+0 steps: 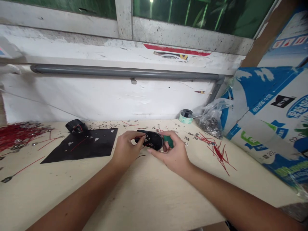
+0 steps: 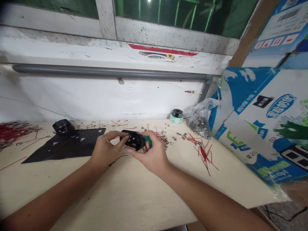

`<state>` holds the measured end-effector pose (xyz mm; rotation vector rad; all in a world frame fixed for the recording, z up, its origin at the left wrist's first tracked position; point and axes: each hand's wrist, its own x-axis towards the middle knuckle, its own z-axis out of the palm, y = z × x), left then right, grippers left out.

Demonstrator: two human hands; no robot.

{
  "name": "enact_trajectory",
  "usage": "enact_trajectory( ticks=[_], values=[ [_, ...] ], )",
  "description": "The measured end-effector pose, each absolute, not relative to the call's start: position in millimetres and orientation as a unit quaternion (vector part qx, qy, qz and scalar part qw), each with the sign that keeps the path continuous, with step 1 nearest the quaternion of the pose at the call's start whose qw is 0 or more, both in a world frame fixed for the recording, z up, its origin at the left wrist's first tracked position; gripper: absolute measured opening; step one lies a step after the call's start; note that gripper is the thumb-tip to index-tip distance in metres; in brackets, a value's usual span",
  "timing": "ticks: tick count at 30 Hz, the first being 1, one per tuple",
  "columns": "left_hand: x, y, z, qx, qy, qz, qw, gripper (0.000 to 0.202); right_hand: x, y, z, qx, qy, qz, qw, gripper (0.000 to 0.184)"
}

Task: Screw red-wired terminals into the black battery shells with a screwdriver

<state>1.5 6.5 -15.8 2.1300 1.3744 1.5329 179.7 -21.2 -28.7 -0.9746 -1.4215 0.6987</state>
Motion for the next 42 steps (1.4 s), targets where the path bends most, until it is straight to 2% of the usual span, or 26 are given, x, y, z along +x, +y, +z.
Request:
enact_trajectory(
  ticks=[6,20,29,38,42],
  values=[
    [1.4,6.3,-16.1,0.722,0.465,0.505,0.088,0.009,178.3,-23.4,-28.8,-0.412,-0.631,0.276,0.596,0.048],
    [3.9,2.9,-12.3,0.735,0.462,0.491,0.076,0.007,176.5,-25.1,-28.9,-0.412,-0.623,0.300,0.594,0.048],
    [1.9,9.6,-18.3,0.731,0.453,0.492,0.139,0.010,176.8,-20.8,-27.8,-0.420,-0.582,0.324,0.616,0.051],
    [2.7,9.1,-14.8,0.729,0.479,0.483,0.072,0.010,177.0,-22.1,-30.2,-0.403,-0.597,0.325,0.613,0.049],
    [3.7,7.5,-13.8,0.718,0.489,0.487,0.092,0.014,176.1,-22.4,-31.1,-0.407,-0.602,0.325,0.605,0.049]
  ],
)
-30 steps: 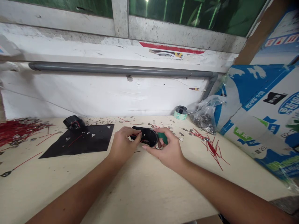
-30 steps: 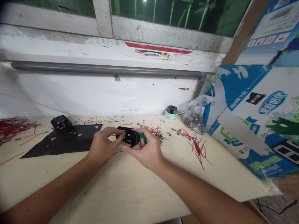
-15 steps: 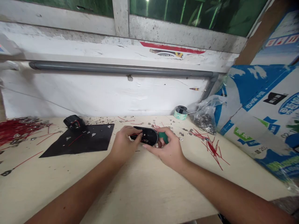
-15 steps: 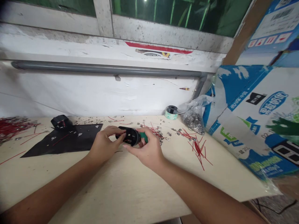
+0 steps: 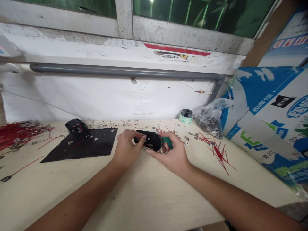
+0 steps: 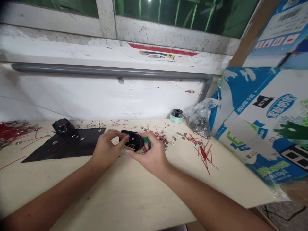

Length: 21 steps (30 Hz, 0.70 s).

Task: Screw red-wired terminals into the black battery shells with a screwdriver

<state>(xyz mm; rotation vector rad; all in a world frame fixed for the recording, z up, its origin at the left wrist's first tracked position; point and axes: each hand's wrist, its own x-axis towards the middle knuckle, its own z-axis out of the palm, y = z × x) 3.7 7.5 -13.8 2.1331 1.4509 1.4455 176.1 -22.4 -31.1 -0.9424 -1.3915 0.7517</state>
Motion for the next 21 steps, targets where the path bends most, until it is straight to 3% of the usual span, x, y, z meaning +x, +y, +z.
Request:
enact_trajectory(
  ticks=[14,21],
  values=[
    [0.6,10.0,-13.9,0.737,0.467,0.473,0.124,0.008,175.7,-24.2,-30.5,-0.408,-0.614,0.313,0.599,0.047],
    [3.4,3.1,-8.4,0.776,0.483,0.403,0.053,0.011,176.4,-23.8,-30.5,-0.414,-0.618,0.308,0.594,0.046]
  ],
)
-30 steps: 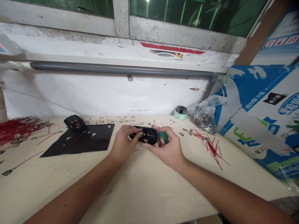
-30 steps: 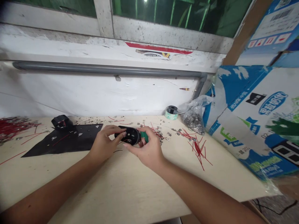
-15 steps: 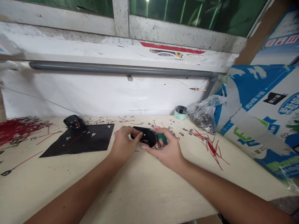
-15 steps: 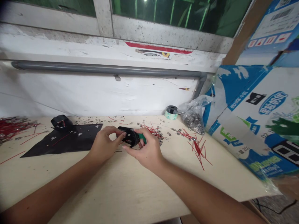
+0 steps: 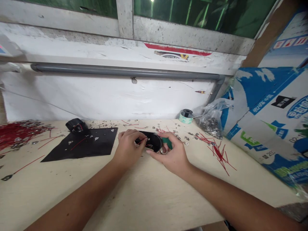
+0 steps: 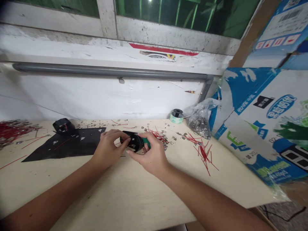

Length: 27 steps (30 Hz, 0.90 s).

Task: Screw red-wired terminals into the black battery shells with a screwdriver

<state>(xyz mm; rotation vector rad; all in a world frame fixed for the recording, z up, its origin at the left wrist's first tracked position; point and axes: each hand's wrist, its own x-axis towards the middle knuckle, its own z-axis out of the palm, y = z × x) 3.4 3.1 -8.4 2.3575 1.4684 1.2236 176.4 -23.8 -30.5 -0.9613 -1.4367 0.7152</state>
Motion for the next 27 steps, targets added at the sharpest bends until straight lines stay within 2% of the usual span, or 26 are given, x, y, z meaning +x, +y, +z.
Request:
enact_trajectory(
  ticks=[7,10,12,16,18,20,24,27],
  values=[
    [2,1,-8,0.759,0.500,0.407,0.088,0.021,176,-23,-30,-0.414,-0.614,0.303,0.600,0.047],
    [3,5,-11,0.697,0.511,0.484,0.141,0.024,177,-21,-26,-0.414,-0.592,0.304,0.621,0.049],
    [5,7,-12,0.623,0.521,0.536,0.232,0.026,178,-20,-23,-0.422,-0.565,0.316,0.635,0.053],
    [11,8,-9,0.513,0.431,0.536,0.514,0.029,178,-21,-22,-0.433,-0.531,0.353,0.637,0.059],
    [11,7,-8,0.463,0.387,0.548,0.580,0.028,178,-22,-22,-0.419,-0.532,0.378,0.631,0.062],
    [10,7,-6,0.422,0.384,0.566,0.594,0.025,179,-21,-22,-0.383,-0.535,0.414,0.629,0.055],
    [6,4,-4,0.404,0.392,0.568,0.601,0.017,187,-12,-21,-0.305,-0.444,0.545,0.643,0.029],
    [8,-1,-2,0.457,0.373,0.519,0.619,0.014,191,-7,-22,-0.310,-0.416,0.636,0.571,0.024]
  ],
)
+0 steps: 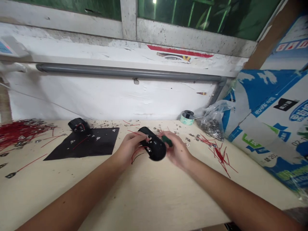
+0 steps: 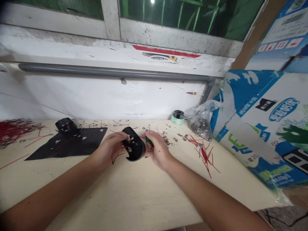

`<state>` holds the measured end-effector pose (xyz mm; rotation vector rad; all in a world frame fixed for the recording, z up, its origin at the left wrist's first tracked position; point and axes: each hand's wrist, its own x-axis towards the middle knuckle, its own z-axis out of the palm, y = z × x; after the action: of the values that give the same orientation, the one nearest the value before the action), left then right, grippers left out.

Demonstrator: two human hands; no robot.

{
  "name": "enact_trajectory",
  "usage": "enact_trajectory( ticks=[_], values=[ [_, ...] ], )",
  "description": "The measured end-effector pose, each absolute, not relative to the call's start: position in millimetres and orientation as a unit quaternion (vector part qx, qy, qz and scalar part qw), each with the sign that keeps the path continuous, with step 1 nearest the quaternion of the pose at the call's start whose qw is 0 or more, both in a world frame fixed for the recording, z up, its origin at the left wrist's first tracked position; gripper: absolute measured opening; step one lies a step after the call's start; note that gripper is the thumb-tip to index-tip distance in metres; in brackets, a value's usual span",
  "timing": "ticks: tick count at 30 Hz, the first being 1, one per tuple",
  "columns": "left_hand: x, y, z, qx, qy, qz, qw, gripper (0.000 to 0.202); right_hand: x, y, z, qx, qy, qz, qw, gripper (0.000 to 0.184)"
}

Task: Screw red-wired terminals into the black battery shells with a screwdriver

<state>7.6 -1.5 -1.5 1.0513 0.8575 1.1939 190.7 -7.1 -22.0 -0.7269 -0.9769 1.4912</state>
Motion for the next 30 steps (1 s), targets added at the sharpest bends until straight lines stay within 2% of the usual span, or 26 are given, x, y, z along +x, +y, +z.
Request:
enact_trajectory(
  ticks=[3,12,18,24,27,30],
  values=[
    [11,-6,0,0.501,0.361,0.482,0.622,0.014,188,-8,-24,-0.308,-0.448,0.675,0.499,0.026],
    [13,-6,-1,0.565,0.390,0.476,0.550,0.018,185,-11,-22,-0.345,-0.440,0.669,0.490,0.034],
    [9,1,-9,0.612,0.433,0.535,0.389,0.019,186,-8,-21,-0.365,-0.420,0.655,0.510,0.036],
    [2,3,-11,0.703,0.470,0.498,0.193,0.035,185,-6,-21,-0.362,-0.405,0.642,0.542,0.034],
    [2,2,-10,0.714,0.482,0.484,0.154,0.039,186,-5,-23,-0.361,-0.404,0.641,0.544,0.034],
    [2,2,-11,0.716,0.476,0.486,0.159,0.036,186,-4,-25,-0.356,-0.411,0.626,0.559,0.032]
  ],
)
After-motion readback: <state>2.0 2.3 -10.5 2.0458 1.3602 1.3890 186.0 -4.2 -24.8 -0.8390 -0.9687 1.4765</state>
